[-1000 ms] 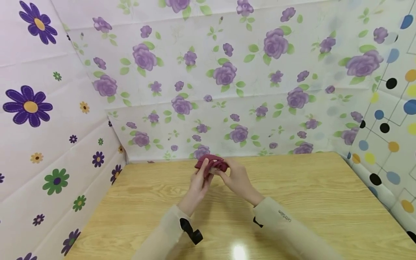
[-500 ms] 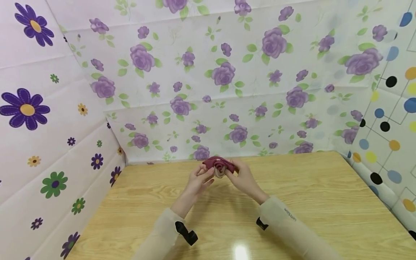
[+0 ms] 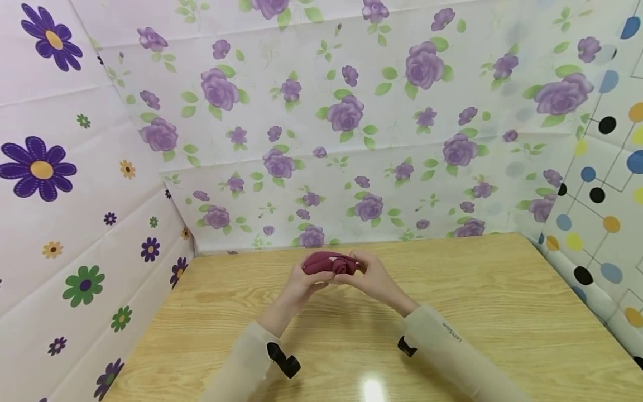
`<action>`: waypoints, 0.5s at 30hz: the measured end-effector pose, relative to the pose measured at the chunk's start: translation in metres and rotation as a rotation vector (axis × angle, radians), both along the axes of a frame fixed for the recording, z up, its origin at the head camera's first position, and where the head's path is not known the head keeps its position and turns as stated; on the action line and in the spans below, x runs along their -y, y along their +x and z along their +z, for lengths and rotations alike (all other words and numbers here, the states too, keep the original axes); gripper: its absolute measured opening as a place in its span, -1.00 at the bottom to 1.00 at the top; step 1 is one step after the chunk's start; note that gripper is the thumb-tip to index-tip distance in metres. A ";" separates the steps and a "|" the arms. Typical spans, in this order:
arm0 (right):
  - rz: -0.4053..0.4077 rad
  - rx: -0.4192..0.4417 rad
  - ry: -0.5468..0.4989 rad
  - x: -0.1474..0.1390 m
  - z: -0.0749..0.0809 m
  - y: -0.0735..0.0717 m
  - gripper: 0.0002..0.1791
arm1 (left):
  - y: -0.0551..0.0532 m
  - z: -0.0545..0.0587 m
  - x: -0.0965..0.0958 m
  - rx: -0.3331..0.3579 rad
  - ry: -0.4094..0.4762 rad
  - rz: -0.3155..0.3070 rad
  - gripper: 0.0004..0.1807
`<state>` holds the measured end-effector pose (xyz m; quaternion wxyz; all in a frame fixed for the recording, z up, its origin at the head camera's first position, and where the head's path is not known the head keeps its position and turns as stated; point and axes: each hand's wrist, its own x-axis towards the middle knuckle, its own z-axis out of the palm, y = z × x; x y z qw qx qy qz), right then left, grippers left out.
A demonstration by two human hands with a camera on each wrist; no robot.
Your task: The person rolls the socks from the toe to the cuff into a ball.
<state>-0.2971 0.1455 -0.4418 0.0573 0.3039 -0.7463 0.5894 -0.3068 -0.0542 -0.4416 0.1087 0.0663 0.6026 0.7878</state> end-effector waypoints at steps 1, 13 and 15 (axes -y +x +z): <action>-0.022 -0.019 0.006 0.002 -0.001 -0.001 -0.87 | 0.001 0.000 -0.002 -0.003 -0.027 0.050 -0.34; -0.247 -0.504 0.091 0.021 -0.007 0.006 -0.71 | 0.003 -0.002 -0.031 -0.255 -0.263 0.555 -0.45; -0.276 -0.497 0.125 0.020 -0.004 0.007 -0.69 | 0.004 -0.003 -0.033 -0.298 -0.282 0.562 -0.42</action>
